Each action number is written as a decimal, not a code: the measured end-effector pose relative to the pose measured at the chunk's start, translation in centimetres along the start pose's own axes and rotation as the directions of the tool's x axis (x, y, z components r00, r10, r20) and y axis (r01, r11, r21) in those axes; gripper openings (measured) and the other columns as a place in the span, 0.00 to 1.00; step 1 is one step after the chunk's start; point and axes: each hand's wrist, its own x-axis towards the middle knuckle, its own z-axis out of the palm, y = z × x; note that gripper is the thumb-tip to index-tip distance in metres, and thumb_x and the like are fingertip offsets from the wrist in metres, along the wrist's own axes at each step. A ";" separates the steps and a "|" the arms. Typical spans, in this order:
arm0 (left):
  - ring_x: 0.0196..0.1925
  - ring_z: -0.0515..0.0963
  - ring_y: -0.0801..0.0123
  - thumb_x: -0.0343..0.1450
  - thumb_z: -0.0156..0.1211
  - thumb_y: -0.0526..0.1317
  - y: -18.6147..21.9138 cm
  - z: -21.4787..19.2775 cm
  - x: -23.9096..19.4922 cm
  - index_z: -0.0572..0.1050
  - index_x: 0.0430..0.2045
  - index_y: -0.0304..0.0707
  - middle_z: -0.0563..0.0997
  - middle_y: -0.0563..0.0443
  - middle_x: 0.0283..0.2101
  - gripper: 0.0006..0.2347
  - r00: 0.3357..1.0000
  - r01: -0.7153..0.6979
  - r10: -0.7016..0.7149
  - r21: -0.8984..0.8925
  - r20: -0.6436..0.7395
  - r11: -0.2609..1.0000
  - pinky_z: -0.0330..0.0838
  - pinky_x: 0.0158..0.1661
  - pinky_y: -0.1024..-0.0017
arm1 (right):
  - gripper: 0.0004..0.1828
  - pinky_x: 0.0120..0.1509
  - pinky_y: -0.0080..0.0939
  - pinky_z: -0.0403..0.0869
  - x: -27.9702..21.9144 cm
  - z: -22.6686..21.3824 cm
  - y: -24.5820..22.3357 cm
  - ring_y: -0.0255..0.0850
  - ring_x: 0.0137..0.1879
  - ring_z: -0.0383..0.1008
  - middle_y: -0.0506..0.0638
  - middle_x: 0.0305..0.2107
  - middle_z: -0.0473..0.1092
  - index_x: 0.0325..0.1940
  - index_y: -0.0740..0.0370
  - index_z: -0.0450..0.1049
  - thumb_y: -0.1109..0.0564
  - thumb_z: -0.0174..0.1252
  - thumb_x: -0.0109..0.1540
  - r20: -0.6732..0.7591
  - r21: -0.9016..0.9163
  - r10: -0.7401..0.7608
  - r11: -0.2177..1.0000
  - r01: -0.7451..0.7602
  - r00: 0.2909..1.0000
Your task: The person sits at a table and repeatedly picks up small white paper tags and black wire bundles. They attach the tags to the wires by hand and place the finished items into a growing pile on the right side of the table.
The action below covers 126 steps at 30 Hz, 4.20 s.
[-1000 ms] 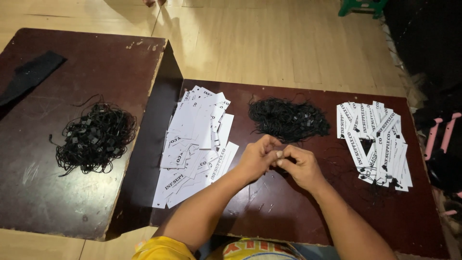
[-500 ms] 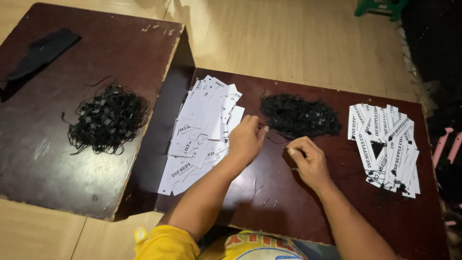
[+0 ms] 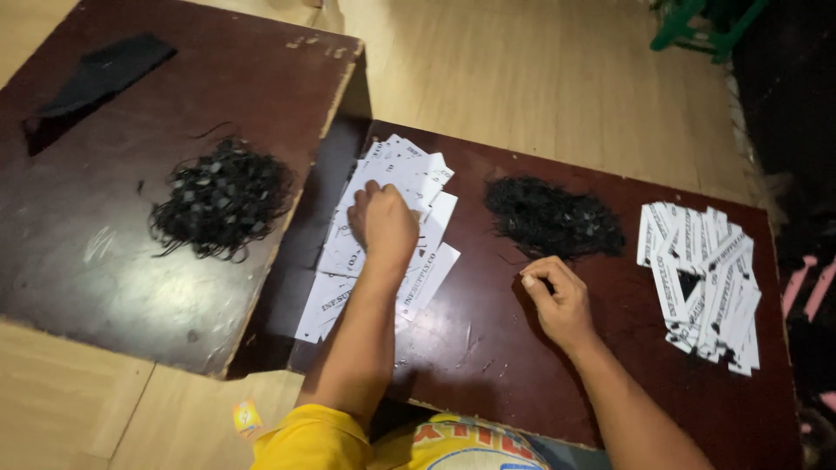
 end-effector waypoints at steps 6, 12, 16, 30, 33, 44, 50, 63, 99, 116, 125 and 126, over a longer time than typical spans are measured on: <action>0.38 0.81 0.55 0.64 0.64 0.42 0.0 1.4 0.3 0.77 0.30 0.43 0.79 0.49 0.31 0.07 0.994 0.053 -0.045 -0.077 0.100 0.996 0.73 0.38 0.55 | 0.06 0.47 0.49 0.77 0.4 2.8 -3.3 0.48 0.40 0.80 0.51 0.31 0.77 0.32 0.59 0.78 0.64 0.59 0.63 0.075 -0.023 -0.057 0.998 0.059 0.996; 0.32 0.85 0.49 0.67 0.58 0.34 1.3 2.5 0.5 0.77 0.34 0.35 0.80 0.42 0.28 0.06 0.996 0.039 -0.021 -0.212 0.083 0.977 0.79 0.32 0.54 | 0.04 0.49 0.51 0.76 1.7 4.0 -2.9 0.52 0.41 0.79 0.55 0.28 0.76 0.33 0.60 0.79 0.64 0.62 0.62 0.032 -0.067 0.040 0.997 -0.037 0.999; 0.41 0.85 0.35 0.69 0.52 0.33 2.8 -6.9 -0.2 0.71 0.49 0.35 0.82 0.34 0.38 0.14 0.931 0.178 0.002 -0.460 0.364 0.870 0.78 0.40 0.42 | 0.05 0.51 0.50 0.75 2.2 5.3 -2.6 0.48 0.40 0.78 0.55 0.27 0.76 0.34 0.62 0.79 0.65 0.60 0.63 -0.020 -0.031 0.154 0.988 -0.154 0.988; 0.51 0.81 0.49 0.70 0.47 0.50 8.0 -5.3 -3.7 0.79 0.51 0.51 0.84 0.46 0.48 0.19 0.720 0.178 0.364 -0.665 0.590 0.725 0.73 0.45 0.56 | 0.05 0.55 0.35 0.69 0.5 5.4 3.2 0.35 0.46 0.71 0.47 0.40 0.73 0.43 0.61 0.74 0.63 0.53 0.69 -0.203 0.088 0.217 0.975 -0.203 0.955; 0.52 0.81 0.39 0.70 0.57 0.37 8.4 3.3 -4.8 0.82 0.44 0.34 0.84 0.34 0.45 0.12 0.878 0.289 0.266 -0.883 0.398 0.370 0.75 0.54 0.50 | 0.05 0.46 0.49 0.76 0.7 5.7 4.6 0.43 0.40 0.76 0.56 0.36 0.76 0.42 0.62 0.76 0.68 0.58 0.66 -0.215 0.126 0.245 0.967 -0.222 0.945; 0.17 0.75 0.71 0.70 0.57 0.41 7.1 0.7 -2.5 0.77 0.51 0.34 0.82 0.44 0.25 0.17 0.823 0.563 0.082 -0.826 0.562 0.014 0.65 0.18 0.79 | 0.06 0.40 0.38 0.78 1.6 5.2 -1.5 0.39 0.34 0.77 0.52 0.32 0.77 0.36 0.61 0.76 0.66 0.57 0.66 -0.186 0.219 0.251 0.953 -0.209 0.950; 0.32 0.83 0.64 0.71 0.61 0.47 6.8 -0.3 -2.7 0.78 0.53 0.36 0.84 0.42 0.33 0.19 0.831 0.487 0.234 -0.863 0.505 0.136 0.78 0.32 0.70 | 0.06 0.39 0.39 0.76 1.6 5.1 -1.3 0.39 0.33 0.76 0.53 0.33 0.77 0.35 0.62 0.75 0.66 0.56 0.67 -0.196 0.209 0.240 0.958 -0.199 0.951; 0.29 0.86 0.57 0.71 0.52 0.30 7.1 0.6 -3.1 0.72 0.55 0.22 0.82 0.32 0.36 0.17 0.802 0.576 0.267 -0.810 0.534 -0.113 0.83 0.27 0.68 | 0.05 0.40 0.39 0.78 1.6 5.2 -1.0 0.38 0.33 0.76 0.53 0.29 0.76 0.39 0.62 0.77 0.67 0.56 0.66 -0.214 0.234 0.225 0.957 -0.174 0.951; 0.36 0.87 0.64 0.66 0.64 0.43 7.6 -7.7 -5.0 0.83 0.38 0.47 0.86 0.50 0.31 0.10 0.713 0.398 0.356 -0.766 0.604 0.504 0.79 0.37 0.68 | 0.07 0.45 0.45 0.74 1.9 4.1 -1.2 0.45 0.36 0.77 0.50 0.27 0.75 0.34 0.59 0.78 0.69 0.63 0.61 -0.277 -0.062 0.034 0.997 -0.054 0.960; 0.32 0.86 0.59 0.71 0.60 0.44 7.6 -4.0 -4.1 0.83 0.35 0.40 0.84 0.43 0.27 0.09 0.713 0.405 0.396 -0.800 0.579 0.442 0.80 0.36 0.66 | 0.05 0.48 0.48 0.74 1.9 4.2 -0.3 0.45 0.39 0.76 0.54 0.28 0.73 0.36 0.62 0.77 0.69 0.63 0.61 -0.274 0.010 0.044 0.999 -0.043 0.961; 0.26 0.84 0.68 0.69 0.62 0.40 8.3 -1.4 -4.9 0.83 0.33 0.40 0.82 0.45 0.23 0.07 0.677 0.561 0.352 -0.763 0.646 0.322 0.76 0.24 0.78 | 0.05 0.48 0.45 0.74 2.2 3.7 0.1 0.44 0.39 0.77 0.50 0.26 0.73 0.33 0.60 0.78 0.68 0.65 0.58 -0.275 0.065 0.047 0.997 -0.030 0.960; 0.25 0.84 0.69 0.68 0.64 0.39 8.3 -1.5 -4.9 0.84 0.33 0.38 0.82 0.43 0.24 0.06 0.675 0.576 0.352 -0.762 0.648 0.297 0.75 0.22 0.81 | 0.05 0.48 0.45 0.74 2.3 3.7 -0.1 0.45 0.38 0.77 0.50 0.27 0.73 0.33 0.60 0.78 0.67 0.66 0.58 -0.264 0.052 0.044 0.998 -0.031 0.963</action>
